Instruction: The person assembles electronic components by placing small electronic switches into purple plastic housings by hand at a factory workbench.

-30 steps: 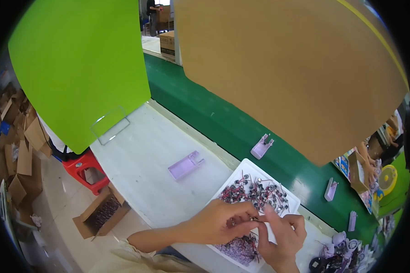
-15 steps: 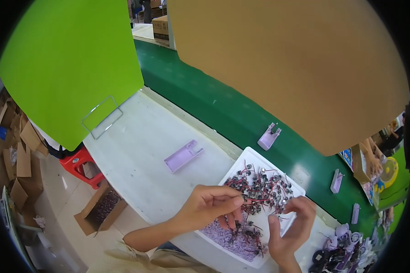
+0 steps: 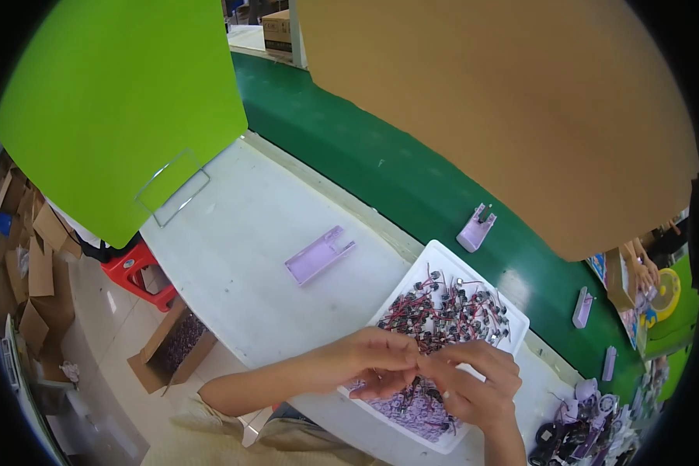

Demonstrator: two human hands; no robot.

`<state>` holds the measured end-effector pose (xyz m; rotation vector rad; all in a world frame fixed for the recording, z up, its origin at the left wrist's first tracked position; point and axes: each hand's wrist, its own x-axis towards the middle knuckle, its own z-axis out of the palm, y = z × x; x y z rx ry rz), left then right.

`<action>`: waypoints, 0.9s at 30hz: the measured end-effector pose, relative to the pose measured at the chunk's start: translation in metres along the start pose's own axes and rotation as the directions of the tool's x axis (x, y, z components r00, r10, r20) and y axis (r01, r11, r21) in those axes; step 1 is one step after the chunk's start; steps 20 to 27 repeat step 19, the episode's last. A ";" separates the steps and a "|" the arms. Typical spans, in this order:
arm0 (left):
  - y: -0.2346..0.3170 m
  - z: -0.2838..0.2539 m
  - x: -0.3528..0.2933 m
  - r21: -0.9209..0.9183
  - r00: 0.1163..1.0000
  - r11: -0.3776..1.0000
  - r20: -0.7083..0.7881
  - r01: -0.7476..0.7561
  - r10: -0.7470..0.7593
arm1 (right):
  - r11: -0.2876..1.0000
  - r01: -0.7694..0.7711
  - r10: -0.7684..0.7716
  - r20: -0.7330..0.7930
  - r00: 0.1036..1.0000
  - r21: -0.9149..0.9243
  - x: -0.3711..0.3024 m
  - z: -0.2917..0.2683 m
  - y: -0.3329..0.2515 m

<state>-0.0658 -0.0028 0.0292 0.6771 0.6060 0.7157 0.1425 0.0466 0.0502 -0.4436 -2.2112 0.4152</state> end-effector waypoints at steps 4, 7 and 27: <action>0.025 -0.023 -0.013 0.956 0.480 0.209 -0.284 0.205 0.830 | 0.977 -0.211 0.210 -0.067 0.975 -0.012 0.009 0.022 0.017; 0.018 -0.061 -0.018 0.756 0.275 -0.079 -0.137 0.650 0.952 | 0.773 -0.570 0.588 0.024 0.809 0.279 0.023 0.038 0.032; -0.036 -0.071 -0.012 0.952 0.295 0.172 -0.245 0.253 0.923 | 0.858 -0.512 0.504 0.124 0.855 0.046 0.075 0.135 0.074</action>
